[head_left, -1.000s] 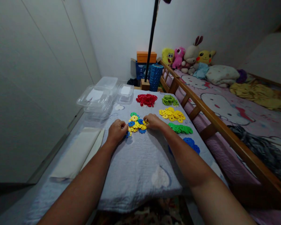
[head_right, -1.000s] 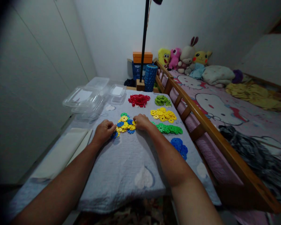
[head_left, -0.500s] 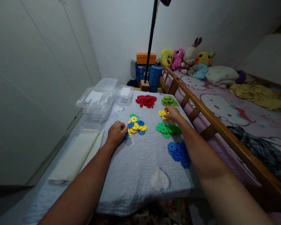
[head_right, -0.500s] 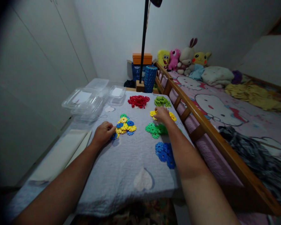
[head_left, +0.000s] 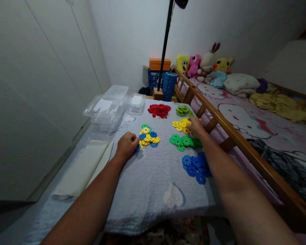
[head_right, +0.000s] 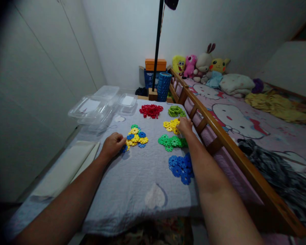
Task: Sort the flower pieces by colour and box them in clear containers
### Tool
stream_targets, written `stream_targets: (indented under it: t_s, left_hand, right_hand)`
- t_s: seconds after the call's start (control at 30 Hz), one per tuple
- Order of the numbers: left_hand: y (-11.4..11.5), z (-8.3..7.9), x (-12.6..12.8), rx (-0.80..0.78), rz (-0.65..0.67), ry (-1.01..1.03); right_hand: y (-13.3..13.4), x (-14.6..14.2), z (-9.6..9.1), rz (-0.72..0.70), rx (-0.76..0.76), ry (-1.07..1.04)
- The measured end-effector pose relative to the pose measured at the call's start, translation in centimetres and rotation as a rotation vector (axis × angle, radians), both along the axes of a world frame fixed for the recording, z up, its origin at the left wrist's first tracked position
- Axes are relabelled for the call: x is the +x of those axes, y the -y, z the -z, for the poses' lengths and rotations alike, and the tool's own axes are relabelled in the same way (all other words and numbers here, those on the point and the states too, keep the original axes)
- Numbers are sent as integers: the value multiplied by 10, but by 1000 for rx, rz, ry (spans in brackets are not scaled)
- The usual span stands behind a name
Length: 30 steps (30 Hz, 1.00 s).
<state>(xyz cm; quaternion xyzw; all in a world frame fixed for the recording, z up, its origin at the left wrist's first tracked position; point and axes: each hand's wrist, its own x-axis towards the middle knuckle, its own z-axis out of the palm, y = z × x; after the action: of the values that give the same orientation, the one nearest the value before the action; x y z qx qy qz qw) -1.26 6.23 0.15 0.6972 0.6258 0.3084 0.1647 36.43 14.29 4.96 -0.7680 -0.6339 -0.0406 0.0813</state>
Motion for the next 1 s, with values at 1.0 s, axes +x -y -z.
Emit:
stream_targets:
  t_s: [1.0]
  left_hand:
    - [1, 1, 1, 27, -25, 31]
  right_hand:
    - [46, -170, 28, -443, -147, -291]
